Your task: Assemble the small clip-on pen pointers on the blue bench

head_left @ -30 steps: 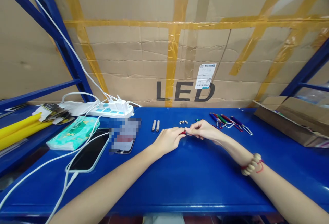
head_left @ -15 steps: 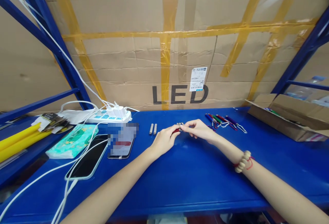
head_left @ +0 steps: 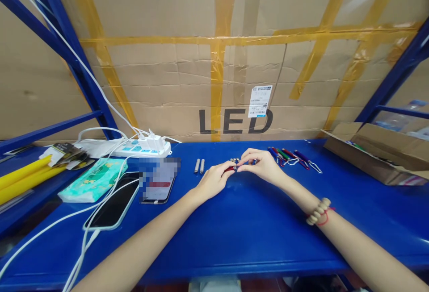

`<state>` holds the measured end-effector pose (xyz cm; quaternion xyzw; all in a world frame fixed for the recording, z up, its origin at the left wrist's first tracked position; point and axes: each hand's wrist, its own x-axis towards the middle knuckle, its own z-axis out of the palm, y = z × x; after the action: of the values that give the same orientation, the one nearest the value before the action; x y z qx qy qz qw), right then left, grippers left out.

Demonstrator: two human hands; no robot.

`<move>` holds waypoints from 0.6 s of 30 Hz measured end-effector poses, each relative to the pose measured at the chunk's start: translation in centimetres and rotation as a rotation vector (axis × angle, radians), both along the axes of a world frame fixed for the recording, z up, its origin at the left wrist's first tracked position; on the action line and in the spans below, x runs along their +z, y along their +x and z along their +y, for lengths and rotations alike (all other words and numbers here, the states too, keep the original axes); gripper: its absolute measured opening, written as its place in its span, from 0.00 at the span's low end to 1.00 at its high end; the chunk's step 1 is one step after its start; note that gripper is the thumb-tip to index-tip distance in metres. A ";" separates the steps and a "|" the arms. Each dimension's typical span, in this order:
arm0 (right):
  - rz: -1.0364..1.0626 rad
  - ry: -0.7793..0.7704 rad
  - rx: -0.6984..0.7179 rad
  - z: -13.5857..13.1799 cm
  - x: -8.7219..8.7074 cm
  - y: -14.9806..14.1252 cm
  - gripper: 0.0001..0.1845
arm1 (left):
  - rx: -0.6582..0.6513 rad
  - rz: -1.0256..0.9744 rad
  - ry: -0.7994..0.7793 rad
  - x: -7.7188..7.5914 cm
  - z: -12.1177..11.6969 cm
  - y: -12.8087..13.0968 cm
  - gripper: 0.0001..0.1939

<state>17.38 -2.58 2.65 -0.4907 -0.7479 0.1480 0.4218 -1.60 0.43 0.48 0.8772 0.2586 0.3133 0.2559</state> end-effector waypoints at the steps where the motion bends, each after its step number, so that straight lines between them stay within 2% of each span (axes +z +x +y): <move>1: -0.009 -0.001 -0.003 0.0 0.0 0.0 0.18 | -0.018 -0.002 0.008 0.0 0.0 0.0 0.12; 7: -0.012 -0.045 -0.012 0.0 -0.4 -0.2 0.19 | -0.099 -0.001 0.020 -0.3 0.3 -0.2 0.09; 13: 0.001 -0.093 -0.001 -0.2 -0.8 -0.3 0.19 | -0.076 0.041 -0.032 -0.1 -0.3 -0.5 0.04; 18: -0.053 -0.114 0.057 -0.7 -0.9 -0.4 0.19 | -0.117 0.102 0.081 -0.1 -0.5 -0.5 0.02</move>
<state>17.01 -3.31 1.74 -0.4961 -0.7628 0.1894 0.3689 -2.13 -0.11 0.39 0.9151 0.2068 0.2630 0.2248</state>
